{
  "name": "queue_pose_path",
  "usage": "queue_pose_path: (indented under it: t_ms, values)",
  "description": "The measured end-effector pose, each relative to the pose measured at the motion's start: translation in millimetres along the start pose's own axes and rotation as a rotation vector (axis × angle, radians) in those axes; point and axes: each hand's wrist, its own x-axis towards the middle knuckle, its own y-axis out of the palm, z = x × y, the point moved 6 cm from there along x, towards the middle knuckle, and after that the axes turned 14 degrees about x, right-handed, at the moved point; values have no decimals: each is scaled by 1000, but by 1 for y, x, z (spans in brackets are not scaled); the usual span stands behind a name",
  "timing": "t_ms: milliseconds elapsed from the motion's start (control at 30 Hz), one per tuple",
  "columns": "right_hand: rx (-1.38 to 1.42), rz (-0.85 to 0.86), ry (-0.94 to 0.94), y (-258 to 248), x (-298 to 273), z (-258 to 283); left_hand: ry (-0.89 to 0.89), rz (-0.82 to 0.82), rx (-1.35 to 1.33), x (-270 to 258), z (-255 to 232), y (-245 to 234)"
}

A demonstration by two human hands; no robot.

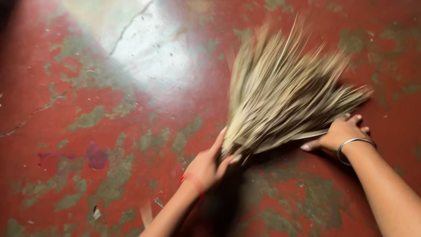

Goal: The person sweeps the floor with a broom, including reaching under a bed and moving a piece of burlap fabric.

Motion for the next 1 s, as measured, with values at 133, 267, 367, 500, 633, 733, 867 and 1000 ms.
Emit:
queue_pose_path:
  t_ms: [133, 267, 367, 500, 633, 733, 867, 1000]
  values:
    - [76, -43, -16, -14, -28, 10, -429, 258, 205, -15, 27, -3]
    - [126, -55, 38, -21, -29, 16, -217, -15, 247, 78, 52, -14]
    - [113, -52, 48, -18, -26, 17, -283, -84, 301, 174, 77, -15]
    - [140, -59, 60, -21, -35, 14, -321, -129, 290, 293, 61, -32]
    - [136, -79, 26, -19, -44, 10, -178, -177, 263, 283, -15, -26]
    - [102, -95, -32, -14, -41, 4, 7, -47, 201, 187, -69, 9]
    - [-22, -13, -268, 7, -44, 0, 74, 203, 165, 80, -115, 41]
    - [-157, -185, -185, 9, -52, -4, -131, 292, 240, 91, -82, 54]
